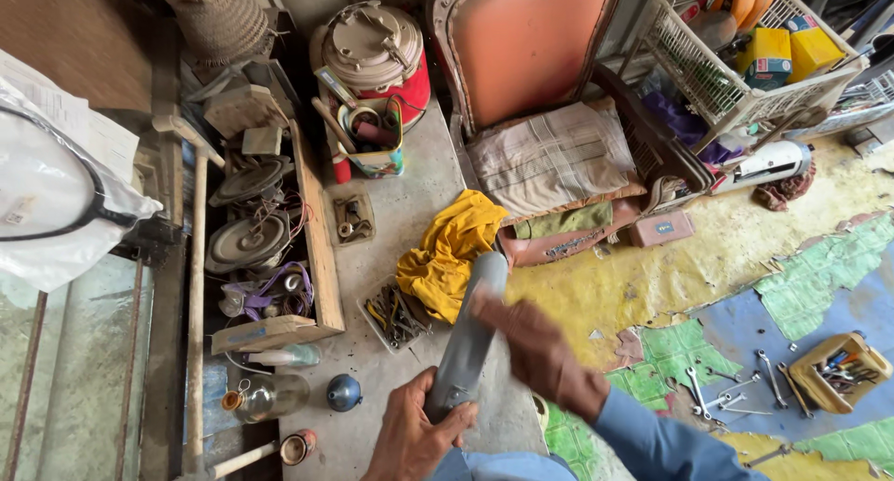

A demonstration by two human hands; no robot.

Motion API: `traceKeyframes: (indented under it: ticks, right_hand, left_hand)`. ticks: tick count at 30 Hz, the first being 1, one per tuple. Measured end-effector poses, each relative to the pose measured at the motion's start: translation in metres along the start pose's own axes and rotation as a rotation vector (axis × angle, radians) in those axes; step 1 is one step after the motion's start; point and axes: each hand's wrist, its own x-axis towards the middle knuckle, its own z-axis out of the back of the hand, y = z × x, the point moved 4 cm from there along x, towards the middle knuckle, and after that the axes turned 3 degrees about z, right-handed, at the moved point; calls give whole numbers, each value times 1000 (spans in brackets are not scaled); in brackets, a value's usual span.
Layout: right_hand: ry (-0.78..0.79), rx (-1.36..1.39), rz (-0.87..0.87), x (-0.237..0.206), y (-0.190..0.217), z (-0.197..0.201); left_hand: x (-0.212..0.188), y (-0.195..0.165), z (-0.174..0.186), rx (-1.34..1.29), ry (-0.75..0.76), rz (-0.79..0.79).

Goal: The person wipes their hands and the work area with a yellow cloth, then picks up a gray bicycle fender from the workbench and rubs along its surface, working over different sections. They then fit small hardware parts to the fender, turning and pressing the pieces into place by hand.

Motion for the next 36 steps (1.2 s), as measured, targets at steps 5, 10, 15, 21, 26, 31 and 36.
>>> traceKeyframes:
  ticks: [5,10,15,21,26,31,36]
  right_hand:
    - [168,-143,38,0,8,-2]
    - [0,-162,-105,10,-7,17]
    - [218,-165,194,-11,18,-7]
    - [159,-289,-144,-4,-26,6]
    - [291,-272,112,-13,18,-13]
    - [242,-274,44,-7,3,-7]
    - [152,-321,-12,-11,-13,-7]
  left_hand:
    - [-1,-5,11,449,-145,-99]
    - [-4,-5,6,504,-117,-124]
    - [3,-2,8,680,-171,-119]
    - [1,7,2,837,-150,-112]
    - [11,5,4,908,-166,-107]
    - [9,10,4,879,-174,-103]
    - [15,12,4,874,-134,-46]
